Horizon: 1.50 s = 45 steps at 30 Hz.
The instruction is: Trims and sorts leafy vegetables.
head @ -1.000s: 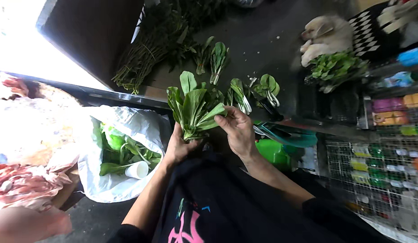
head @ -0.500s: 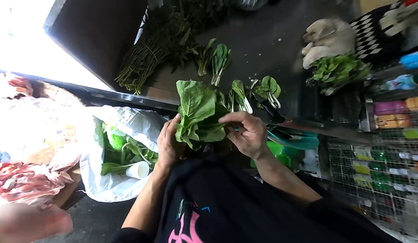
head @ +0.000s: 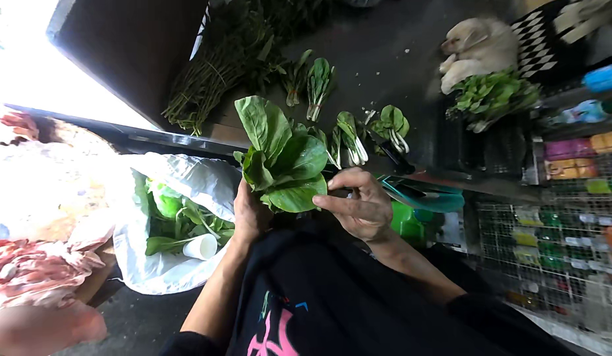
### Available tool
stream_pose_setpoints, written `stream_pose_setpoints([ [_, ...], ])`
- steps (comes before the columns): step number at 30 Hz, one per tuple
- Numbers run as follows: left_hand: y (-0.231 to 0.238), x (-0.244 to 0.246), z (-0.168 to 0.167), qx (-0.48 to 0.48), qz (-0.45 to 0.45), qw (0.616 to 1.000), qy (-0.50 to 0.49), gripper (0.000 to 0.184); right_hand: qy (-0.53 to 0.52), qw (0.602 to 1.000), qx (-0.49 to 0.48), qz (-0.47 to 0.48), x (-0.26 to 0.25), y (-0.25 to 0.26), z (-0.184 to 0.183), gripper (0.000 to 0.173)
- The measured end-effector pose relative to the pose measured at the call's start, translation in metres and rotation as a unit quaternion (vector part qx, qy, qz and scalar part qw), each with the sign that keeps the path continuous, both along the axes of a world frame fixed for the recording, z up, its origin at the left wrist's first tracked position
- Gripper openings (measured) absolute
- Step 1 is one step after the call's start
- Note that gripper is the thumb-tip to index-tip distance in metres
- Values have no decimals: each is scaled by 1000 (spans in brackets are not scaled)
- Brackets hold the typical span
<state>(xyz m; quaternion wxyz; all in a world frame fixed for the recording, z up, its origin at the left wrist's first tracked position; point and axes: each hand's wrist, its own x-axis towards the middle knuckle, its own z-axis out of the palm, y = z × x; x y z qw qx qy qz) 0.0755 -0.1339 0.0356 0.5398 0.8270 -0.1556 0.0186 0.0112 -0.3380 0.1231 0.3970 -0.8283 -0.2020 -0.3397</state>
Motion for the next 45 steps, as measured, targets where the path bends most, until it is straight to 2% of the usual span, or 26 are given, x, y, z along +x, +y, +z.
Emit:
stream_pose_setpoints([
  [7,2,3,-2,-8,4,999,48,68,46,999,-14,-20,-3,1,-2,7],
  [9,4,5,-2,-1,3,998,59,69,99,995,-6,-22,-2,-1,1,6],
  [12,6,8,-1,-4,-4,997,77,76,212,974,72,-24,-1,-8,3,9],
  [16,13,14,5,-7,-77,990,117,85,312,924,220,-13,2,-21,3,13],
  [19,17,17,9,-9,-160,978,136,101,388,826,405,61,5,-28,11,15],
  [21,19,17,10,-17,-220,967,126,111,429,760,474,117,6,-39,15,15],
  [22,19,17,9,-26,-248,961,119,112,439,741,490,135,8,-44,16,15],
  [26,13,15,15,-31,-329,934,135,108,461,706,526,109,10,-52,25,14],
  [29,9,14,11,-34,-344,928,142,109,487,682,543,53,13,-51,30,8],
  [32,11,11,6,-104,-349,905,218,115,493,687,532,34,13,-48,27,11],
  [34,12,10,3,-199,-366,865,279,107,490,701,517,40,12,-46,23,7],
  [36,14,7,-3,-255,-385,832,308,90,483,709,512,49,11,-43,22,4],
  [42,15,-9,-14,-377,-387,749,383,54,483,678,552,44,10,-33,18,8],
  [43,15,-13,-15,-392,-378,736,401,50,485,673,558,34,11,-32,17,9],
  [45,13,-18,-16,-412,-365,709,440,56,476,673,565,32,12,-31,13,9],
])
